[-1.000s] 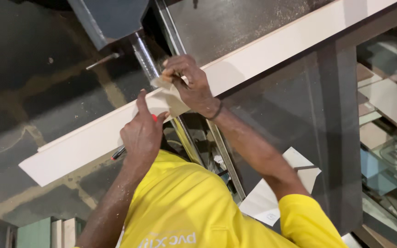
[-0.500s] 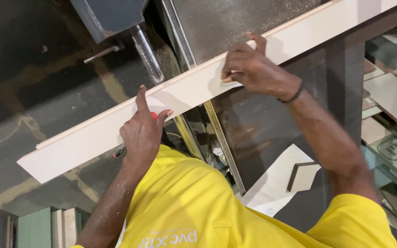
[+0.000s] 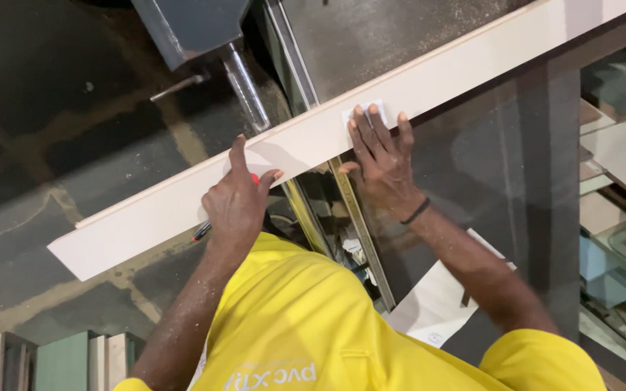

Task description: The person repeatedly picks up a printed sheet, reads it, and writes numbers on small white rectangular pieces using a red marker. They place the marked pieces on a metal workbench and continue the cycle with additional pieces.

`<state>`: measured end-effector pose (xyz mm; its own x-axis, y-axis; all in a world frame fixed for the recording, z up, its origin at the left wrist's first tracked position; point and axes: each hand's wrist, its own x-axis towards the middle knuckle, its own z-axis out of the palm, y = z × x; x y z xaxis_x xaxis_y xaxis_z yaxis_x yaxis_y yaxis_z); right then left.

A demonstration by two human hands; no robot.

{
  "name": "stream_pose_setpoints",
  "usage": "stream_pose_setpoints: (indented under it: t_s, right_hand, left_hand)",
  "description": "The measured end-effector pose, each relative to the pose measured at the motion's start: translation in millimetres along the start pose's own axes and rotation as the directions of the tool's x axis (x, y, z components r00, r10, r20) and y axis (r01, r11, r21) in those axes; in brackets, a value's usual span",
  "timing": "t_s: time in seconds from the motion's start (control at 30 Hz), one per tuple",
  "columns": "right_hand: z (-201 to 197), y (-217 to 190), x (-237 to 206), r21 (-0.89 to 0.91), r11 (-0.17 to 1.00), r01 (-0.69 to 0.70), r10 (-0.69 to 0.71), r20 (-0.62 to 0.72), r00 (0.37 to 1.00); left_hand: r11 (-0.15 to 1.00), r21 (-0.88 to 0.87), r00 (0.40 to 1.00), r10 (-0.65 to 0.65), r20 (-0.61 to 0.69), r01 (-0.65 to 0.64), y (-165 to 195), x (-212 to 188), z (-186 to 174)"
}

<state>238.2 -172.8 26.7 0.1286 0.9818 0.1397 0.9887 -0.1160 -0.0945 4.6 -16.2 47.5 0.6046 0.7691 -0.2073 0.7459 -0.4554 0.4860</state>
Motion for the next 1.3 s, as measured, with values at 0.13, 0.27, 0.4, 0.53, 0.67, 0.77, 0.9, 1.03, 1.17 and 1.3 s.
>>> stream_pose_setpoints:
  t_s: [0.13,0.27,0.4,0.53,0.67,0.77,0.9,1.03,1.17,1.3]
  right_hand:
    - [21.5,-22.0,1.0,0.08,0.985,-0.15,0.143,0.089,0.986]
    - [9.4,9.4,-6.3,-0.043,0.982,-0.182,0.183,0.007,0.983]
    - [-11.7,33.6,-15.3,-0.302,0.936,-0.182,0.206,0.049,0.977]
    - [-1.9,-13.0,-11.5,-0.13,0.96,-0.247,0.261,0.11,0.959]
    - [-15.4,-71.1,-39.7,0.083,0.989,-0.122,0.126,-0.042,0.991]
    - [-34.3,-96.6,-58.2,0.66,0.72,-0.215,0.339,-0.063,0.939]
    - [-42.8,-104.0,-51.7,0.947,0.321,-0.007,0.463,-0.15,0.874]
    - [-42.4,-103.1,-36.1,0.866,0.5,-0.035,0.474,-0.239,0.848]
    - [-57.7,-101.3,-44.5,0.545,0.838,-0.022,0.278,-0.392,0.877]
    - [-63.6,-70.2,-50.5,0.969,0.242,0.058,0.597,-0.196,0.778]
  left_hand:
    - [0.996,0.029,0.988,-0.084,0.129,0.081,4.2,1.4,-1.3]
    - [0.997,-0.032,0.989,-0.062,0.132,0.067,9.1,1.4,-14.2]
    - [0.961,-0.222,0.973,-0.119,0.197,0.162,7.0,-5.3,-32.2]
    - [0.612,-0.769,0.974,-0.01,0.225,0.184,10.0,-4.4,-31.3]
    - [-0.164,-0.889,0.894,-0.067,0.442,0.427,34.3,-0.4,-10.7]
    - [-0.52,-0.745,0.854,-0.054,0.518,0.419,57.4,-1.9,2.7]
    - [-0.698,-0.539,0.744,-0.014,0.668,0.471,82.5,-13.9,19.4]
    - [-0.533,-0.697,0.782,-0.101,0.615,0.479,101.1,-19.4,34.0]
    - [-0.734,-0.617,0.852,-0.103,0.513,0.283,81.1,5.2,12.7]
    - [-0.106,-0.99,0.947,-0.316,-0.051,-0.089,0.3,37.0,-36.1]
